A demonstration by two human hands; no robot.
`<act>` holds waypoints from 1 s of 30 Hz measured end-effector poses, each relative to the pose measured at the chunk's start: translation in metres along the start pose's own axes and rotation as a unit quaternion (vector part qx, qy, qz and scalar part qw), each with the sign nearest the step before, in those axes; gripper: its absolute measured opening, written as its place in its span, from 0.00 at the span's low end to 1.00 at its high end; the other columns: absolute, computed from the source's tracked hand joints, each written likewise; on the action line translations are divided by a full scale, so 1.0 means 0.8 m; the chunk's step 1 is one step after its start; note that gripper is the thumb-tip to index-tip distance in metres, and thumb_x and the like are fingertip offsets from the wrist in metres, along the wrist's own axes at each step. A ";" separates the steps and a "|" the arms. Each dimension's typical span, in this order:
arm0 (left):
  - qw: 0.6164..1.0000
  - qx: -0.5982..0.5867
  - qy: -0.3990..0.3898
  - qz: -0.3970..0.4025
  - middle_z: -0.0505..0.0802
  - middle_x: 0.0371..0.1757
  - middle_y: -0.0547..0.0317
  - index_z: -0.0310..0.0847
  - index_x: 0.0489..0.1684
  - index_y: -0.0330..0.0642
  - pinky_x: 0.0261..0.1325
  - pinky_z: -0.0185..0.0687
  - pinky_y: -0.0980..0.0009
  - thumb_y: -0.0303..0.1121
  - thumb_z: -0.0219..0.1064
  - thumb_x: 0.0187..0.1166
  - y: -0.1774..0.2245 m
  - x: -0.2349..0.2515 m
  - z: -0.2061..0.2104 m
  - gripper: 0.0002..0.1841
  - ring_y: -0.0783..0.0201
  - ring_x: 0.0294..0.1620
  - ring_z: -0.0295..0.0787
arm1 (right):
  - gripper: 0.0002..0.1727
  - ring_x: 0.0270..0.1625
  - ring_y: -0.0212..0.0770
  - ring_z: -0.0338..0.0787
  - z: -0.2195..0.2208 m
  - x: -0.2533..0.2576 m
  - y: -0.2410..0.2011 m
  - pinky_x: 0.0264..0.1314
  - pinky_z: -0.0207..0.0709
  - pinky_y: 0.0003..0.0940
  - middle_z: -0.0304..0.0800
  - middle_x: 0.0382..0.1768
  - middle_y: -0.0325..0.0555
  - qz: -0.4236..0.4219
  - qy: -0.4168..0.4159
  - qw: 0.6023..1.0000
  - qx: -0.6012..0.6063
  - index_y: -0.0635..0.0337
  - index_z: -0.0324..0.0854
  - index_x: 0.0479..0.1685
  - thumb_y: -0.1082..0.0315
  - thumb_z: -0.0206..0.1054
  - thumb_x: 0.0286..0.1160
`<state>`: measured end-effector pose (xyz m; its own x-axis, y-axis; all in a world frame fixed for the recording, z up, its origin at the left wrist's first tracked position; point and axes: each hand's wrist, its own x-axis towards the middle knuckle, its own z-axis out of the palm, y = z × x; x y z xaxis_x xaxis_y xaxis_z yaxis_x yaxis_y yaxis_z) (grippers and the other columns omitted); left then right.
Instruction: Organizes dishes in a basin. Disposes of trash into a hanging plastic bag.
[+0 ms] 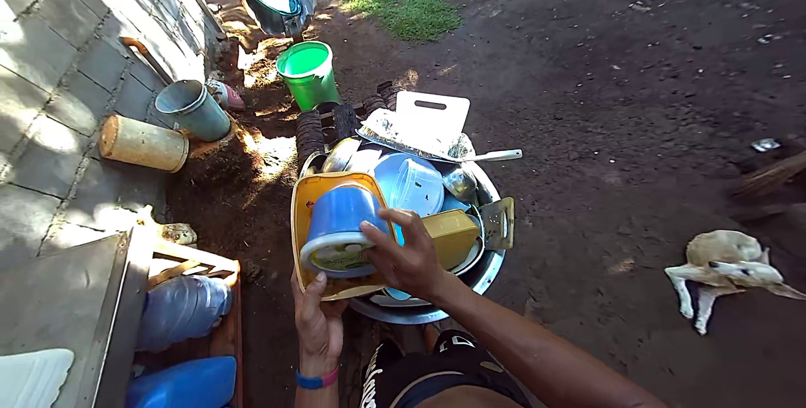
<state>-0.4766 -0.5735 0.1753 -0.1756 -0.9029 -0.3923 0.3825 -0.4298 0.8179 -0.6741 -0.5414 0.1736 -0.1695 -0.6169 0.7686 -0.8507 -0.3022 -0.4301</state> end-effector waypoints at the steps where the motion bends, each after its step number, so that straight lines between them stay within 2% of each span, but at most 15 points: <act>1: 1.000 -0.008 0.013 -0.013 0.86 0.66 0.38 0.49 0.93 0.65 0.45 0.91 0.44 0.44 0.66 0.75 -0.001 -0.001 0.004 0.42 0.41 0.55 0.91 | 0.20 0.63 0.48 0.86 0.002 -0.001 -0.006 0.67 0.81 0.45 0.88 0.57 0.50 -0.018 0.022 0.999 -0.021 0.45 0.87 0.67 0.58 0.73 0.76; 4: 0.998 -0.033 0.043 -0.035 0.86 0.66 0.39 0.52 0.91 0.65 0.44 0.90 0.42 0.46 0.61 0.81 -0.001 -0.004 0.012 0.35 0.40 0.55 0.90 | 0.17 0.57 0.44 0.86 0.001 -0.006 -0.016 0.63 0.79 0.42 0.90 0.51 0.46 -0.048 0.039 0.998 -0.011 0.46 0.89 0.64 0.64 0.71 0.77; 8: 0.997 -0.054 0.038 -0.044 0.83 0.73 0.39 0.51 0.92 0.67 0.51 0.89 0.38 0.48 0.64 0.82 -0.004 -0.009 0.012 0.37 0.36 0.63 0.87 | 0.14 0.56 0.44 0.88 -0.009 0.000 -0.013 0.61 0.82 0.41 0.91 0.50 0.45 -0.051 0.027 0.998 0.018 0.47 0.90 0.59 0.68 0.69 0.77; 13: 0.992 -0.101 0.019 -0.067 0.81 0.76 0.38 0.49 0.92 0.69 0.55 0.87 0.36 0.53 0.68 0.79 -0.014 -0.017 0.017 0.40 0.34 0.66 0.85 | 0.10 0.66 0.44 0.83 -0.014 0.004 -0.018 0.73 0.76 0.44 0.87 0.54 0.44 -0.021 0.005 0.994 0.109 0.51 0.88 0.53 0.66 0.64 0.80; 16: 0.992 -0.115 0.007 -0.058 0.80 0.76 0.39 0.48 0.92 0.69 0.55 0.88 0.38 0.56 0.71 0.75 -0.018 -0.020 0.016 0.44 0.35 0.67 0.86 | 0.07 0.73 0.49 0.81 -0.024 0.006 -0.017 0.81 0.74 0.50 0.86 0.51 0.44 -0.023 -0.015 0.987 0.156 0.53 0.82 0.51 0.67 0.61 0.82; 20: 0.993 -0.113 -0.013 -0.033 0.82 0.74 0.37 0.47 0.92 0.67 0.52 0.91 0.41 0.56 0.79 0.66 -0.021 -0.021 0.010 0.52 0.37 0.63 0.88 | 0.08 0.77 0.53 0.80 -0.036 0.004 -0.014 0.85 0.70 0.55 0.91 0.51 0.42 -0.023 -0.039 0.982 0.183 0.50 0.78 0.56 0.65 0.60 0.85; 23: 0.993 -0.115 -0.027 -0.024 0.82 0.73 0.37 0.45 0.94 0.66 0.51 0.92 0.43 0.54 0.81 0.65 -0.023 -0.019 0.004 0.55 0.38 0.62 0.89 | 0.07 0.77 0.54 0.80 -0.039 0.005 -0.013 0.83 0.73 0.55 0.90 0.56 0.45 -0.026 -0.042 0.983 0.179 0.51 0.80 0.53 0.66 0.63 0.82; 25: 0.992 -0.119 -0.036 -0.011 0.82 0.73 0.35 0.45 0.94 0.64 0.50 0.92 0.42 0.50 0.83 0.64 -0.024 -0.018 0.002 0.56 0.37 0.62 0.89 | 0.09 0.74 0.48 0.82 -0.039 0.005 -0.011 0.77 0.80 0.46 0.86 0.60 0.49 -0.010 -0.032 0.988 0.153 0.55 0.83 0.54 0.66 0.67 0.80; 27: 0.991 -0.126 -0.051 0.002 0.82 0.74 0.33 0.45 0.94 0.63 0.53 0.92 0.40 0.48 0.85 0.62 -0.025 -0.017 0.000 0.57 0.35 0.63 0.89 | 0.15 0.67 0.42 0.85 -0.039 0.008 -0.009 0.69 0.84 0.36 0.83 0.61 0.51 0.022 -0.021 0.990 0.136 0.57 0.84 0.60 0.63 0.71 0.78; 29: 0.991 -0.118 -0.059 0.018 0.81 0.74 0.33 0.44 0.94 0.61 0.55 0.91 0.40 0.47 0.86 0.61 -0.026 -0.016 -0.005 0.58 0.35 0.64 0.88 | 0.26 0.66 0.43 0.84 -0.039 0.013 -0.007 0.66 0.86 0.37 0.78 0.65 0.54 0.047 -0.039 0.987 0.151 0.57 0.80 0.67 0.55 0.76 0.73; 30: 0.992 -0.108 -0.062 0.028 0.81 0.74 0.33 0.44 0.94 0.59 0.55 0.91 0.40 0.47 0.85 0.61 -0.027 -0.015 -0.008 0.58 0.36 0.65 0.88 | 0.34 0.72 0.47 0.81 -0.039 0.016 -0.004 0.70 0.84 0.42 0.75 0.70 0.57 0.057 -0.063 0.982 0.170 0.57 0.78 0.72 0.48 0.78 0.69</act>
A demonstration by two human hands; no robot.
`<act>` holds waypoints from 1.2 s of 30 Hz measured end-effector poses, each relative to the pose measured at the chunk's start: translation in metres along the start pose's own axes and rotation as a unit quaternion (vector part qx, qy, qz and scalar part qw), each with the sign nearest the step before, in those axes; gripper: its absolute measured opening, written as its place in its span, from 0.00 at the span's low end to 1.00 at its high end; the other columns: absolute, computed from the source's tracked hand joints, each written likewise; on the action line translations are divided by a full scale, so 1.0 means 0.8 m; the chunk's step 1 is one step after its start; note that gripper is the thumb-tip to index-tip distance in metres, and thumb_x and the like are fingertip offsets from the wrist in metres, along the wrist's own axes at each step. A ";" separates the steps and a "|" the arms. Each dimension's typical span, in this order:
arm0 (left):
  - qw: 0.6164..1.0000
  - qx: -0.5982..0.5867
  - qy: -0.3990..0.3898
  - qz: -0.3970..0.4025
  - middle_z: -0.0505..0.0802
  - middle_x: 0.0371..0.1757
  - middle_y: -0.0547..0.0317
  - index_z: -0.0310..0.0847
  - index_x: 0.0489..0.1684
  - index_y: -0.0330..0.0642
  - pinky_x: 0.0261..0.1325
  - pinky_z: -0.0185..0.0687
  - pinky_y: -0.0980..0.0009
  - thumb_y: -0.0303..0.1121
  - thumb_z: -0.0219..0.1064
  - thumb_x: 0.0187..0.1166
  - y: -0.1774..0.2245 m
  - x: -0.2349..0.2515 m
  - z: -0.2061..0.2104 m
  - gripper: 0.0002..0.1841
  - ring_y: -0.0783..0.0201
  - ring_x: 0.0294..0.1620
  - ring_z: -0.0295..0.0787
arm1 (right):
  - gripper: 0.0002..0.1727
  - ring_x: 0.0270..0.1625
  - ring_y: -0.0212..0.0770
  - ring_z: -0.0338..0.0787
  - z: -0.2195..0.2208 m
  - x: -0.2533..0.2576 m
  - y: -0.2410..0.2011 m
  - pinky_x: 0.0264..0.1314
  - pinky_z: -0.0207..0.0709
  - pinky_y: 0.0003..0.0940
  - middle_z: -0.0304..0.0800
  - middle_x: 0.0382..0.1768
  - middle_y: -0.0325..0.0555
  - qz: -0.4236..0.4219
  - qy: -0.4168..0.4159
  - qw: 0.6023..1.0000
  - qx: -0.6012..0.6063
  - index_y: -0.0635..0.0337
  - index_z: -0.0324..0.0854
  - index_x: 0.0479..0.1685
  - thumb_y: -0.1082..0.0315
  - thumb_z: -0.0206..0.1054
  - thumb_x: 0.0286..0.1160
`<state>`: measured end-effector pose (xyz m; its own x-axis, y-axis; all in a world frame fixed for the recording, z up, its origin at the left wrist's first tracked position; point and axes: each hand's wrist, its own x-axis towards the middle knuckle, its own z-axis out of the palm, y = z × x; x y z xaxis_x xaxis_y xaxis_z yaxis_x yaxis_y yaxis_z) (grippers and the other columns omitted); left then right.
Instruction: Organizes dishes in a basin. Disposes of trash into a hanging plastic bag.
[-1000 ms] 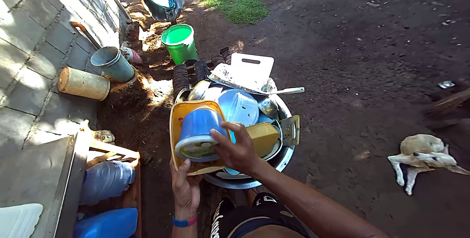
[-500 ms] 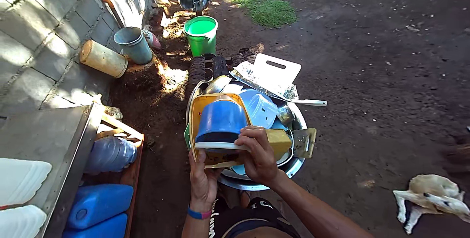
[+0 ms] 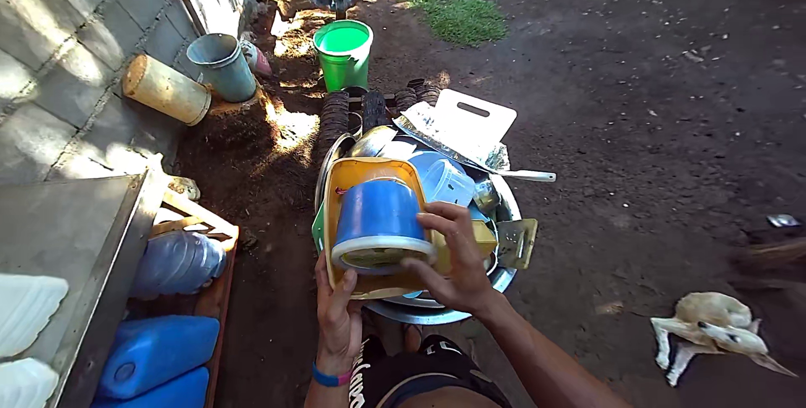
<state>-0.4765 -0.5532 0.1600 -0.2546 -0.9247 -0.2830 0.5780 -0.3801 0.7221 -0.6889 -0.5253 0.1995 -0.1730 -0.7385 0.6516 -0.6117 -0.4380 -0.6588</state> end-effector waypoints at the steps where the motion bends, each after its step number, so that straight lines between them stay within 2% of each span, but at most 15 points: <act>1: 1.000 0.013 -0.007 0.008 0.81 0.74 0.34 0.44 0.94 0.57 0.56 0.91 0.41 0.48 0.84 0.61 0.000 0.000 -0.003 0.58 0.37 0.65 0.88 | 0.43 0.79 0.51 0.76 -0.002 0.002 0.004 0.76 0.80 0.49 0.70 0.77 0.60 0.016 -0.031 0.999 0.016 0.56 0.75 0.77 0.40 0.79 0.65; 4: 0.997 0.062 -0.032 0.026 0.83 0.74 0.39 0.47 0.94 0.52 0.60 0.91 0.44 0.51 0.83 0.62 0.003 -0.001 -0.014 0.57 0.44 0.67 0.87 | 0.65 0.91 0.60 0.58 -0.010 0.008 0.021 0.87 0.66 0.62 0.49 0.93 0.61 0.079 -0.148 0.986 0.027 0.50 0.64 0.89 0.24 0.79 0.45; 6: 0.994 0.095 -0.036 0.040 0.83 0.75 0.41 0.49 0.93 0.51 0.62 0.90 0.47 0.52 0.84 0.61 0.010 -0.001 -0.024 0.57 0.47 0.69 0.87 | 0.68 0.93 0.61 0.54 -0.009 0.014 0.025 0.89 0.61 0.62 0.44 0.94 0.61 0.095 -0.213 0.972 0.018 0.44 0.59 0.93 0.26 0.81 0.41; 8: 0.991 0.123 -0.019 0.044 0.85 0.72 0.45 0.51 0.91 0.47 0.63 0.91 0.51 0.53 0.84 0.60 0.020 -0.002 -0.032 0.56 0.52 0.67 0.88 | 0.66 0.91 0.63 0.56 -0.001 0.014 0.018 0.89 0.59 0.62 0.47 0.93 0.64 0.093 -0.227 0.969 -0.004 0.40 0.58 0.94 0.32 0.83 0.41; 10: 0.989 0.143 -0.005 0.036 0.86 0.71 0.49 0.50 0.90 0.46 0.65 0.90 0.54 0.54 0.82 0.62 0.030 -0.001 -0.039 0.55 0.57 0.67 0.88 | 0.63 0.88 0.62 0.62 0.016 0.001 0.005 0.86 0.65 0.59 0.57 0.89 0.64 0.097 -0.190 0.976 -0.042 0.38 0.60 0.92 0.41 0.85 0.40; 12: 0.989 0.149 0.008 0.023 0.86 0.70 0.52 0.51 0.90 0.47 0.65 0.90 0.55 0.54 0.77 0.69 0.037 -0.003 -0.041 0.50 0.60 0.67 0.88 | 0.60 0.83 0.62 0.68 0.036 -0.016 0.001 0.80 0.71 0.58 0.66 0.82 0.65 0.089 -0.129 0.986 -0.048 0.41 0.65 0.89 0.43 0.85 0.39; 14: 0.990 0.135 0.035 0.009 0.89 0.66 0.53 0.56 0.87 0.49 0.60 0.92 0.55 0.51 0.71 0.75 0.040 -0.001 -0.033 0.41 0.59 0.62 0.91 | 0.58 0.82 0.61 0.70 0.044 -0.020 0.002 0.78 0.74 0.57 0.67 0.80 0.66 0.084 -0.067 0.994 -0.016 0.45 0.68 0.86 0.44 0.85 0.39; 16: 0.991 0.129 0.043 -0.002 0.89 0.67 0.52 0.56 0.88 0.51 0.57 0.93 0.53 0.52 0.71 0.74 0.038 0.003 -0.030 0.42 0.57 0.62 0.91 | 0.55 0.81 0.59 0.72 0.039 -0.016 0.003 0.79 0.76 0.54 0.67 0.79 0.67 0.079 -0.001 0.997 0.023 0.52 0.70 0.85 0.44 0.84 0.44; 18: 0.992 0.120 0.037 0.001 0.86 0.71 0.48 0.55 0.90 0.53 0.58 0.93 0.49 0.55 0.75 0.70 0.034 0.010 -0.030 0.47 0.52 0.66 0.90 | 0.53 0.78 0.55 0.75 0.025 -0.009 0.004 0.76 0.80 0.50 0.69 0.78 0.64 0.086 0.060 0.994 0.044 0.55 0.70 0.83 0.45 0.83 0.49; 21: 0.992 0.115 0.058 0.003 0.86 0.72 0.46 0.54 0.90 0.56 0.52 0.93 0.44 0.57 0.74 0.71 0.033 0.017 -0.023 0.46 0.47 0.65 0.90 | 0.51 0.78 0.51 0.77 -0.019 -0.001 0.009 0.75 0.81 0.52 0.72 0.79 0.57 0.135 0.137 0.980 0.056 0.52 0.69 0.85 0.45 0.83 0.55; 24: 0.991 0.116 0.065 -0.003 0.85 0.73 0.46 0.53 0.91 0.60 0.51 0.93 0.43 0.57 0.72 0.72 0.037 0.023 -0.019 0.45 0.47 0.65 0.90 | 0.53 0.77 0.51 0.78 -0.087 -0.005 0.026 0.75 0.80 0.53 0.73 0.80 0.54 0.183 0.212 0.959 0.034 0.52 0.65 0.87 0.48 0.84 0.54; 27: 0.992 0.112 0.056 -0.002 0.85 0.73 0.45 0.53 0.91 0.59 0.51 0.93 0.42 0.57 0.72 0.72 0.040 0.030 -0.018 0.45 0.45 0.65 0.90 | 0.56 0.72 0.50 0.81 -0.143 -0.026 0.053 0.69 0.84 0.51 0.74 0.76 0.56 0.218 0.275 0.935 -0.045 0.52 0.63 0.88 0.50 0.85 0.50; 29: 0.994 0.100 0.047 -0.005 0.84 0.73 0.44 0.53 0.91 0.59 0.53 0.92 0.41 0.55 0.71 0.74 0.041 0.036 -0.014 0.44 0.44 0.66 0.89 | 0.57 0.73 0.52 0.80 -0.165 -0.047 0.076 0.69 0.82 0.49 0.72 0.75 0.60 0.236 0.302 0.914 -0.136 0.54 0.64 0.88 0.47 0.85 0.48; 33: 0.995 0.088 0.040 -0.012 0.85 0.72 0.41 0.53 0.91 0.57 0.51 0.93 0.42 0.54 0.70 0.75 0.042 0.043 -0.004 0.43 0.43 0.64 0.90 | 0.56 0.75 0.64 0.74 -0.175 -0.083 0.111 0.73 0.75 0.54 0.67 0.75 0.74 0.256 0.304 0.856 -0.332 0.62 0.68 0.84 0.41 0.82 0.49; 36: 0.995 0.094 0.039 -0.013 0.84 0.73 0.41 0.53 0.91 0.57 0.52 0.92 0.42 0.53 0.70 0.75 0.043 0.047 0.001 0.43 0.43 0.65 0.89 | 0.55 0.73 0.70 0.74 -0.162 -0.104 0.134 0.72 0.74 0.59 0.68 0.74 0.78 0.250 0.299 0.826 -0.408 0.65 0.70 0.81 0.39 0.80 0.51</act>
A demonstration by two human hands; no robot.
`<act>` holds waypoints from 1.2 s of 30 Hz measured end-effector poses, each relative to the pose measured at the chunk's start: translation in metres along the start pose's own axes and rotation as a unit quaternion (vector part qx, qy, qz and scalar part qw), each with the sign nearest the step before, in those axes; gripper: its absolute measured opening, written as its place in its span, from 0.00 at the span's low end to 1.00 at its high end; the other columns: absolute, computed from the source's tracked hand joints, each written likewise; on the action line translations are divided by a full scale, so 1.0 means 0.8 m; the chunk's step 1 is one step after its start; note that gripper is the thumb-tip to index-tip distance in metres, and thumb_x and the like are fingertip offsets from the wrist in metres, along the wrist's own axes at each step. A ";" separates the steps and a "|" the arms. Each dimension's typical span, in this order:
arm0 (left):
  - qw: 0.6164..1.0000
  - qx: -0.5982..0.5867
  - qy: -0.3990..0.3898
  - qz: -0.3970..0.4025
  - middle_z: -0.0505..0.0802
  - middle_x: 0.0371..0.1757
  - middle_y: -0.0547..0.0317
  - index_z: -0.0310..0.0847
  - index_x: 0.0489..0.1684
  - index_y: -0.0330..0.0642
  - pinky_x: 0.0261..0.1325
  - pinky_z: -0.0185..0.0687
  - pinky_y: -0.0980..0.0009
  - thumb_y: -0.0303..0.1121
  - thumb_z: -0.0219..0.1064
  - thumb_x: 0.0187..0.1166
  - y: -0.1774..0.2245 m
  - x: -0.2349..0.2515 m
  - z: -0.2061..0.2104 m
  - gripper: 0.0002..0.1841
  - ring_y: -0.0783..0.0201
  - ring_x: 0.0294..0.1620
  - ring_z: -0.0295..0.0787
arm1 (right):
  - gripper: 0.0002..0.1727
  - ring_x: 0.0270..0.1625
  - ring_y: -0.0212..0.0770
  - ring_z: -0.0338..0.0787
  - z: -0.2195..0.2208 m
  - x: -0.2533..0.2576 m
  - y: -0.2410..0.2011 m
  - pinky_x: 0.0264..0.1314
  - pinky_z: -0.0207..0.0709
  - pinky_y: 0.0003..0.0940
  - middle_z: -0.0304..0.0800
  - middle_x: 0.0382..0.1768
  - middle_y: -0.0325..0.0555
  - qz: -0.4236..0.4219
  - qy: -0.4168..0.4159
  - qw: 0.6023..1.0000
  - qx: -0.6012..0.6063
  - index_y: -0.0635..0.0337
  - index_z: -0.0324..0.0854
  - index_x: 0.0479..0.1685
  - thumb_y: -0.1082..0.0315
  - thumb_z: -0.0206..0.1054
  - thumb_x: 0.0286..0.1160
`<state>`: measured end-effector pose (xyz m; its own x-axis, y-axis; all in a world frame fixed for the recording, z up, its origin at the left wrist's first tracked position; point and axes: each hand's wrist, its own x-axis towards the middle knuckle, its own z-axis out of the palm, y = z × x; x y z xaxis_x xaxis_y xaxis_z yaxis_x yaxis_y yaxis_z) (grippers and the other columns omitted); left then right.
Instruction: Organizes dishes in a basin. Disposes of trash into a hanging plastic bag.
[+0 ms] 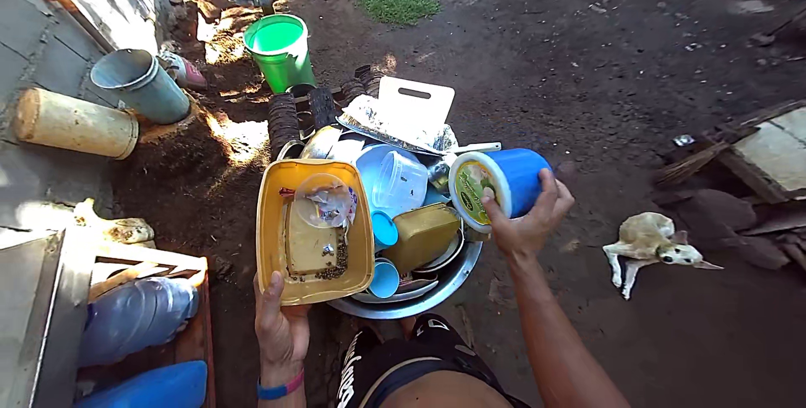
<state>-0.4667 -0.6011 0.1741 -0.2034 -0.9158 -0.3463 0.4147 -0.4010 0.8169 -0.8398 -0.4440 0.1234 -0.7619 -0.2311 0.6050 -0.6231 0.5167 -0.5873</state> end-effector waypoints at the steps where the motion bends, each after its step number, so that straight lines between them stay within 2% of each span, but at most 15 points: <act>1: 1.000 0.001 -0.003 0.000 0.84 0.73 0.41 0.52 0.91 0.57 0.52 0.92 0.42 0.52 0.70 0.76 0.000 0.001 0.002 0.43 0.43 0.66 0.89 | 0.55 0.73 0.72 0.74 0.008 -0.008 0.006 0.72 0.73 0.62 0.68 0.74 0.79 -0.010 0.009 1.000 -0.028 0.64 0.71 0.80 0.37 0.80 0.50; 3: 1.000 0.009 -0.010 0.002 0.84 0.73 0.42 0.52 0.91 0.57 0.52 0.93 0.42 0.53 0.68 0.77 0.001 0.002 0.006 0.42 0.44 0.65 0.89 | 0.56 0.75 0.78 0.72 0.024 -0.027 0.015 0.73 0.69 0.69 0.67 0.75 0.81 -0.029 0.012 0.997 -0.077 0.60 0.73 0.80 0.31 0.78 0.49; 5: 1.000 0.013 -0.016 0.006 0.84 0.73 0.43 0.53 0.91 0.57 0.51 0.93 0.43 0.54 0.70 0.76 0.001 0.004 0.006 0.42 0.44 0.65 0.89 | 0.61 0.76 0.80 0.70 0.033 -0.046 0.023 0.73 0.65 0.74 0.65 0.77 0.82 -0.040 -0.026 0.993 -0.109 0.54 0.72 0.82 0.22 0.75 0.46; 7: 1.000 0.020 -0.015 0.005 0.85 0.72 0.43 0.54 0.90 0.58 0.51 0.93 0.43 0.55 0.71 0.74 0.001 0.005 0.007 0.43 0.44 0.65 0.89 | 0.66 0.79 0.79 0.67 0.033 -0.061 0.027 0.77 0.62 0.75 0.63 0.81 0.78 -0.037 -0.093 0.988 -0.120 0.48 0.69 0.86 0.15 0.71 0.42; 9: 1.000 0.023 -0.012 0.008 0.84 0.73 0.43 0.54 0.90 0.57 0.52 0.93 0.43 0.55 0.72 0.74 0.000 0.005 0.006 0.44 0.44 0.65 0.89 | 0.65 0.81 0.74 0.68 0.027 -0.066 0.031 0.79 0.61 0.72 0.65 0.82 0.72 -0.039 -0.121 0.985 -0.116 0.46 0.69 0.86 0.12 0.65 0.45; 11: 1.000 0.023 -0.010 0.011 0.84 0.73 0.42 0.54 0.91 0.57 0.52 0.92 0.41 0.55 0.71 0.75 0.001 0.005 0.002 0.43 0.43 0.66 0.89 | 0.60 0.75 0.70 0.74 0.018 -0.061 0.039 0.74 0.70 0.67 0.71 0.77 0.71 -0.026 -0.099 0.992 -0.077 0.55 0.73 0.82 0.17 0.66 0.52; 13: 1.000 0.023 -0.015 0.014 0.85 0.73 0.43 0.54 0.91 0.57 0.52 0.93 0.42 0.54 0.70 0.75 0.002 0.006 0.000 0.43 0.44 0.65 0.89 | 0.57 0.71 0.68 0.77 0.012 -0.050 0.049 0.71 0.75 0.61 0.71 0.73 0.73 0.022 -0.072 0.997 -0.022 0.64 0.72 0.79 0.24 0.71 0.58; 15: 0.999 0.029 -0.020 0.017 0.86 0.71 0.45 0.55 0.89 0.56 0.52 0.93 0.42 0.56 0.71 0.74 0.002 0.007 0.001 0.43 0.46 0.64 0.90 | 0.53 0.73 0.68 0.76 0.007 -0.036 0.056 0.73 0.76 0.58 0.67 0.76 0.76 0.127 -0.113 0.984 0.048 0.67 0.69 0.81 0.32 0.73 0.63; 17: 0.999 0.035 -0.026 0.015 0.87 0.70 0.47 0.57 0.88 0.56 0.51 0.93 0.42 0.57 0.71 0.74 0.001 0.008 0.001 0.42 0.47 0.64 0.90 | 0.49 0.74 0.64 0.78 0.009 -0.023 0.067 0.75 0.76 0.58 0.75 0.73 0.72 0.233 -0.180 0.948 0.117 0.65 0.72 0.80 0.35 0.72 0.66; 20: 0.999 0.027 -0.026 0.013 0.88 0.68 0.48 0.62 0.85 0.55 0.51 0.93 0.43 0.57 0.71 0.74 0.001 0.009 0.002 0.39 0.48 0.62 0.91 | 0.48 0.70 0.58 0.82 0.016 -0.009 0.071 0.72 0.77 0.56 0.81 0.66 0.66 0.294 -0.220 0.920 0.137 0.63 0.75 0.74 0.35 0.77 0.60; 24: 0.999 0.032 -0.026 0.008 0.89 0.68 0.48 0.65 0.84 0.54 0.50 0.93 0.42 0.58 0.71 0.74 0.003 0.010 0.000 0.38 0.48 0.62 0.91 | 0.40 0.59 0.54 0.87 0.021 0.005 0.062 0.63 0.82 0.55 0.86 0.56 0.61 0.319 -0.162 0.920 0.161 0.63 0.81 0.63 0.45 0.86 0.53; 27: 0.999 0.037 -0.023 0.006 0.88 0.69 0.49 0.61 0.86 0.56 0.49 0.93 0.42 0.56 0.67 0.78 0.006 0.008 0.001 0.37 0.48 0.63 0.91 | 0.33 0.50 0.47 0.89 0.023 0.013 0.056 0.55 0.85 0.48 0.88 0.49 0.56 0.349 -0.108 0.900 0.238 0.64 0.79 0.62 0.49 0.81 0.64; 29: 0.999 0.034 -0.017 0.006 0.89 0.68 0.50 0.63 0.84 0.55 0.48 0.94 0.43 0.56 0.68 0.77 0.006 0.006 0.000 0.36 0.48 0.62 0.92 | 0.32 0.49 0.47 0.90 0.023 0.015 0.051 0.52 0.87 0.47 0.88 0.48 0.57 0.387 -0.092 0.876 0.272 0.64 0.76 0.65 0.50 0.77 0.71; 32: 0.999 0.035 -0.007 0.003 0.90 0.66 0.51 0.66 0.81 0.54 0.47 0.94 0.44 0.58 0.69 0.75 0.007 0.006 -0.006 0.35 0.50 0.61 0.92 | 0.33 0.50 0.48 0.89 0.029 0.000 0.054 0.54 0.85 0.48 0.86 0.50 0.57 0.401 -0.063 0.874 0.268 0.65 0.75 0.66 0.49 0.76 0.71; 36: 0.999 0.039 0.007 -0.002 0.89 0.66 0.51 0.68 0.79 0.52 0.52 0.92 0.43 0.59 0.66 0.78 0.013 0.003 -0.008 0.34 0.49 0.63 0.91 | 0.31 0.50 0.46 0.89 0.030 -0.017 0.062 0.53 0.87 0.46 0.87 0.50 0.55 0.426 -0.013 0.849 0.313 0.64 0.73 0.66 0.47 0.69 0.78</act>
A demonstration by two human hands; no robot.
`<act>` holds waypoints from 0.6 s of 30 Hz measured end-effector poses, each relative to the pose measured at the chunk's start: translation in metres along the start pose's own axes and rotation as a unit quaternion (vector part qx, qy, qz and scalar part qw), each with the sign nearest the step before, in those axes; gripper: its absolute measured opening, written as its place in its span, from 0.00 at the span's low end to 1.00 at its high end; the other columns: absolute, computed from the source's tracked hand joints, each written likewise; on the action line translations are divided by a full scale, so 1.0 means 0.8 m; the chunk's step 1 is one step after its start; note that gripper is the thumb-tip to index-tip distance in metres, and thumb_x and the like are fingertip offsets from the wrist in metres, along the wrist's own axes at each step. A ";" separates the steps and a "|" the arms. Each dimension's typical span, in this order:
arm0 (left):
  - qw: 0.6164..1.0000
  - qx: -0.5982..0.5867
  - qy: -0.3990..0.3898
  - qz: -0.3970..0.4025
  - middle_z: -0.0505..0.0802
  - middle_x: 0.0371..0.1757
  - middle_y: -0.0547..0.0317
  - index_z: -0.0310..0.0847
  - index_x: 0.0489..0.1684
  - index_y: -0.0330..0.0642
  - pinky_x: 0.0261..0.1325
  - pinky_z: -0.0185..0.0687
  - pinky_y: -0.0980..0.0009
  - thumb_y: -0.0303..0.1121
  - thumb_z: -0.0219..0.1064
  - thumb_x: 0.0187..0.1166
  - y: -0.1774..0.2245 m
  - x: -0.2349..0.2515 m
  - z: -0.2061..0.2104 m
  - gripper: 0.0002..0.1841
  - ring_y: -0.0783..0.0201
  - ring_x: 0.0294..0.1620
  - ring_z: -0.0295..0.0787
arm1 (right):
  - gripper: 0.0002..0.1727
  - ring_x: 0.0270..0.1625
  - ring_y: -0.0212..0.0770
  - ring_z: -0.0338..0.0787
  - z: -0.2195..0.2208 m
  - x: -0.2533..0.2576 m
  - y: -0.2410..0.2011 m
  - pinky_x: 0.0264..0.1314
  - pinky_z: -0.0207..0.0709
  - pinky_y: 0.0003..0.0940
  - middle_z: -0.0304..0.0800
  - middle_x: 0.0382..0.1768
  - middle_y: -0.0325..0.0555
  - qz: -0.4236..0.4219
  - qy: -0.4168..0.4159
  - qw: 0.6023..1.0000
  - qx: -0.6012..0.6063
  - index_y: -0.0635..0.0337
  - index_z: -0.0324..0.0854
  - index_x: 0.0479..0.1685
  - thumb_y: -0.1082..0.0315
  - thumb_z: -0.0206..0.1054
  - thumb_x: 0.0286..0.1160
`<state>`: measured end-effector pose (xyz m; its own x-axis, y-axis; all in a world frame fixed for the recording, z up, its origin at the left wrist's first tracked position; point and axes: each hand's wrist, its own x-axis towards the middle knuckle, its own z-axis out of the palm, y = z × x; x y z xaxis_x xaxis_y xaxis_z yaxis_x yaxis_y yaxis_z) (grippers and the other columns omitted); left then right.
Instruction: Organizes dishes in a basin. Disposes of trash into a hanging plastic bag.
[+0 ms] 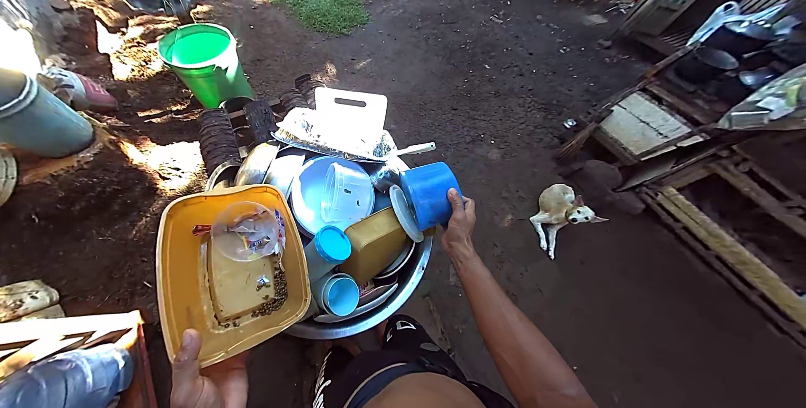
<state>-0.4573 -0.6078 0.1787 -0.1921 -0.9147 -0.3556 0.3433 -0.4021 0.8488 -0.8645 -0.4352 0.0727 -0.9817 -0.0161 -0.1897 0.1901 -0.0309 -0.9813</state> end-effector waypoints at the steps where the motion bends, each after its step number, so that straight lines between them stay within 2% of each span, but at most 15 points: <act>1: 1.000 0.003 -0.002 -0.002 0.89 0.66 0.51 0.67 0.79 0.52 0.52 0.92 0.43 0.59 0.65 0.79 0.001 0.000 -0.001 0.33 0.50 0.63 0.91 | 0.31 0.51 0.47 0.89 -0.003 0.000 -0.001 0.52 0.87 0.47 0.87 0.52 0.56 0.018 0.003 1.000 0.026 0.63 0.71 0.68 0.46 0.67 0.80; 6: 1.000 0.010 -0.014 -0.006 0.89 0.66 0.49 0.68 0.79 0.52 0.50 0.93 0.43 0.61 0.67 0.76 0.002 0.007 -0.006 0.35 0.48 0.63 0.91 | 0.36 0.63 0.53 0.89 -0.017 0.007 -0.022 0.60 0.87 0.55 0.84 0.66 0.56 0.120 -0.011 0.983 0.139 0.55 0.65 0.80 0.39 0.61 0.83; 8: 1.000 0.008 -0.017 -0.011 0.89 0.68 0.49 0.67 0.80 0.52 0.50 0.92 0.41 0.61 0.67 0.76 0.003 0.010 -0.005 0.36 0.47 0.64 0.90 | 0.37 0.66 0.55 0.87 -0.019 0.005 -0.033 0.62 0.85 0.59 0.83 0.70 0.56 0.145 -0.015 0.975 0.168 0.50 0.66 0.82 0.36 0.58 0.83; 11: 1.000 0.005 -0.019 -0.016 0.88 0.68 0.47 0.66 0.81 0.53 0.51 0.90 0.38 0.62 0.68 0.75 0.004 0.013 -0.002 0.37 0.44 0.64 0.90 | 0.37 0.65 0.55 0.87 -0.023 0.002 -0.040 0.60 0.85 0.59 0.83 0.69 0.55 0.136 -0.013 0.977 0.166 0.49 0.66 0.82 0.35 0.57 0.82; 18: 0.999 0.001 -0.033 -0.014 0.88 0.68 0.46 0.67 0.80 0.52 0.51 0.91 0.39 0.61 0.67 0.76 0.004 0.018 -0.001 0.36 0.45 0.64 0.90 | 0.35 0.59 0.51 0.90 -0.028 -0.001 -0.045 0.57 0.88 0.51 0.85 0.62 0.56 0.072 -0.003 0.986 0.149 0.55 0.66 0.77 0.39 0.62 0.82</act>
<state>-0.4579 -0.6220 0.1761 -0.2617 -0.8987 -0.3520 0.3355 -0.4267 0.8399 -0.8707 -0.4114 0.1075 -0.9446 -0.0477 -0.3247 0.3225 -0.3193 -0.8911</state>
